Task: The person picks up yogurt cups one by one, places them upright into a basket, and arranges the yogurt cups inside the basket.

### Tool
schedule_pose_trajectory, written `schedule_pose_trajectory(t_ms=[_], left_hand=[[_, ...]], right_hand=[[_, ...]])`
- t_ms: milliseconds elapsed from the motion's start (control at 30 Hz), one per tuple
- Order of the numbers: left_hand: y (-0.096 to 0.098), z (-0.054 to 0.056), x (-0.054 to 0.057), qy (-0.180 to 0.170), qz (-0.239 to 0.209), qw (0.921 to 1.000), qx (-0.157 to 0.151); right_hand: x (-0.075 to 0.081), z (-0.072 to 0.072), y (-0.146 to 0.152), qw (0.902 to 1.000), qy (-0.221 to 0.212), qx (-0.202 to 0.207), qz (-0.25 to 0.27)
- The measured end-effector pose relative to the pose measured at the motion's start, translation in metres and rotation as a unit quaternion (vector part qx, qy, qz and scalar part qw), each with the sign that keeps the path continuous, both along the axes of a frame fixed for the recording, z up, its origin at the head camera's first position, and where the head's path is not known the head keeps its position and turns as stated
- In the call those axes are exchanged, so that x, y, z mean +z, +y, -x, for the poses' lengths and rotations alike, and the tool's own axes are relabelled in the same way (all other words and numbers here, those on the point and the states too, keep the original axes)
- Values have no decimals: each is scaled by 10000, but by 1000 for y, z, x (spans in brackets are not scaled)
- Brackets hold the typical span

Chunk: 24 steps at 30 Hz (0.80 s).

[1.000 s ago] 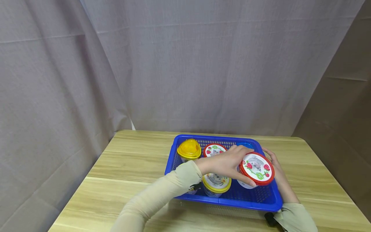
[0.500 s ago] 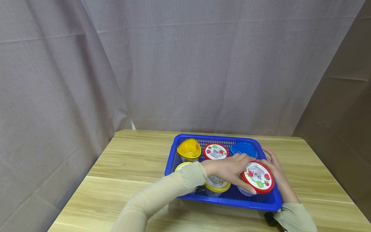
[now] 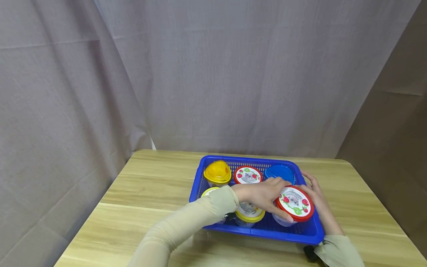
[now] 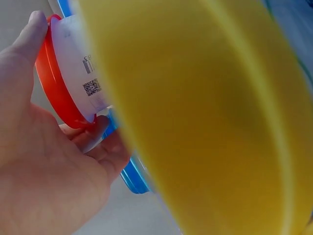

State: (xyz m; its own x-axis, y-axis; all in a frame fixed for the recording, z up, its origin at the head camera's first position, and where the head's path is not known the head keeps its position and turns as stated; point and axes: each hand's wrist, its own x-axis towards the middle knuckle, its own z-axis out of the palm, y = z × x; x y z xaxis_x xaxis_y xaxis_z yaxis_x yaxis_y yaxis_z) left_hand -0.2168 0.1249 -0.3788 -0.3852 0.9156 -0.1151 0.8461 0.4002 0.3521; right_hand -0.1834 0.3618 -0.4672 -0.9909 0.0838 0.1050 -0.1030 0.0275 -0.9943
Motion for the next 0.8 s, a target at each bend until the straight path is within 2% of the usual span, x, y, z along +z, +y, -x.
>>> schedule_pose_trajectory(t_ms=[200,500,800], left_hand=[[-3,1,-1,92,15,10000,21],[-5,3,-1,131,120,9998,7],[-7,1,-6,394,252,9989,0]], right_hand=[[-1,1,-1,9998,-188,4,-40],[1,3,-3,9997,-244,-39,6],[0,1,-4,9991,-362,-70,226]])
